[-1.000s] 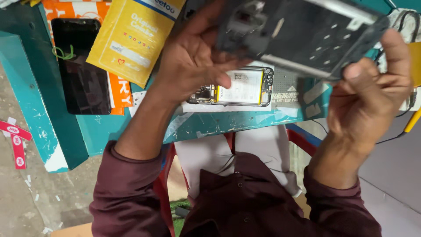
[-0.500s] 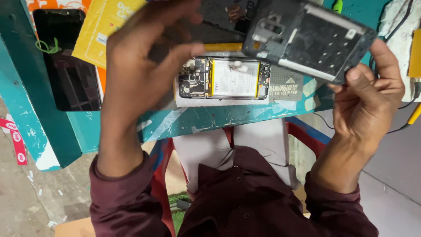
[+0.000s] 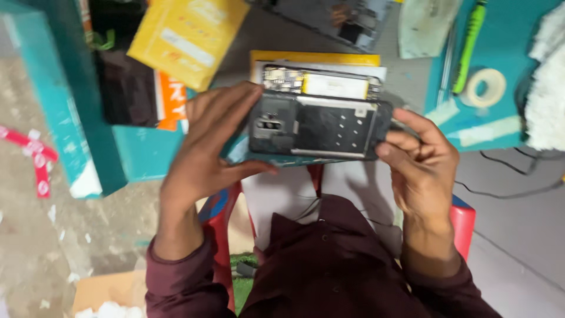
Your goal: The person handles a disassembled smartphone, removes a protective film from a new screen, and manipulates the phone's internal components and back cover. The person places the new screen aside and continues to work on the phone's chassis.
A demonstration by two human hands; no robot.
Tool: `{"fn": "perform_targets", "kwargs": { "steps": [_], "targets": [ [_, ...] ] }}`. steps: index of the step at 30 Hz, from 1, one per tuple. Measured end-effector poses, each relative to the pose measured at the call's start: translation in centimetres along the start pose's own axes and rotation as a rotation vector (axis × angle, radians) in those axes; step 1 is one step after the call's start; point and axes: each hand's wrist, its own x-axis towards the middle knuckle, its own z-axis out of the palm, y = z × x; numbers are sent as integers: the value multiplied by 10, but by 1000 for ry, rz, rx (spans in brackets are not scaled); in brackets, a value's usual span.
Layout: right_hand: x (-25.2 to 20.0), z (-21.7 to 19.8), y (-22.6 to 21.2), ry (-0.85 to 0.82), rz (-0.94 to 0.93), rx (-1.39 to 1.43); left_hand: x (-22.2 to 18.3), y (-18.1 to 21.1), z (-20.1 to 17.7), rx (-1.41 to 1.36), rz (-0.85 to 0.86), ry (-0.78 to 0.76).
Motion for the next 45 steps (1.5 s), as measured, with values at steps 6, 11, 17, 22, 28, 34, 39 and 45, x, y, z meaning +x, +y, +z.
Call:
{"fn": "perform_targets", "kwargs": {
  "steps": [6,11,17,22,28,34,39,45],
  "targets": [
    [-11,-14,15,-35,55,15,-23,-1,1,88,7,38],
    [-8,-28,15,-96,102,170,-18,-7,-1,76,60,34],
    [-1,-28,10,-96,85,170,-4,-16,1,69,113,23],
    [3,-16,7,-73,51,107,-1,-22,6,54,126,7],
    [-5,-24,17,-39,-174,-114,-3,-23,16,58,244,136],
    [-14,-53,37,-4,-398,-184,-1,-20,26,128,397,301],
    [-16,-53,36,7,-470,-233,-2,-20,31,142,490,333],
    [-16,-29,30,-36,-531,-234,-7,-23,39,98,547,360]
  ]
}}
